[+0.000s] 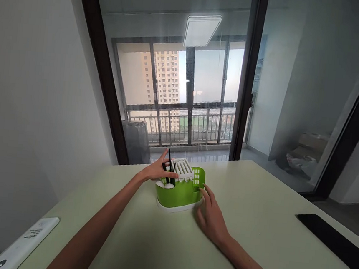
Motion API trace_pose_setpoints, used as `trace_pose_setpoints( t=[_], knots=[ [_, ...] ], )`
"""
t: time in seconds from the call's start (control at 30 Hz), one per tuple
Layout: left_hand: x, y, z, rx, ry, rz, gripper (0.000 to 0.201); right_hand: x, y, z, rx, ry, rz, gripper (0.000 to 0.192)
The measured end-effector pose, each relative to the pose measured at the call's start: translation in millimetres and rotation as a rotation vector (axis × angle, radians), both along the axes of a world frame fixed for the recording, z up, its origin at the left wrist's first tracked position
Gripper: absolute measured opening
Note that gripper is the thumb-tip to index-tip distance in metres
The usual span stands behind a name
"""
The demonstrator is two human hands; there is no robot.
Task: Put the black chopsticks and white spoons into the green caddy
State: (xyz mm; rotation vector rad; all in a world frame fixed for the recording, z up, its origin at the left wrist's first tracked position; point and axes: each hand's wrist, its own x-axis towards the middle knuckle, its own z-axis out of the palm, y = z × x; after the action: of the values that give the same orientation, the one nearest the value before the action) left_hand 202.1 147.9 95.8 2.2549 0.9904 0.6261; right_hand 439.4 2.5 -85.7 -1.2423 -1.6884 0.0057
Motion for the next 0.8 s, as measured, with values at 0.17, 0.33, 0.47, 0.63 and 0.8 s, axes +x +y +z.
trace_pose_setpoints(
  t=[0.17,0.33,0.47,0.63,0.8],
  knots=[
    [9,-1,-2.8,-0.058,-0.118,0.106,0.091,4,3,-2.8,0.020,0.132,-0.042,0.044],
    [16,0,-2.4,0.036,-0.180,0.187,0.058,4,3,-5.0,0.004,0.151,-0.003,0.040],
    [18,2,-3.4,0.052,-0.210,0.261,0.055,4,2,-4.2,-0.004,0.164,0.009,0.042],
    [21,6,-5.8,-0.007,-0.331,0.299,0.046,5,3,-4.4,-0.022,0.175,0.014,0.040],
    [16,10,-4.6,-0.168,-0.560,0.283,0.034,5,1,-2.8,-0.043,0.172,0.025,0.039]
  ],
)
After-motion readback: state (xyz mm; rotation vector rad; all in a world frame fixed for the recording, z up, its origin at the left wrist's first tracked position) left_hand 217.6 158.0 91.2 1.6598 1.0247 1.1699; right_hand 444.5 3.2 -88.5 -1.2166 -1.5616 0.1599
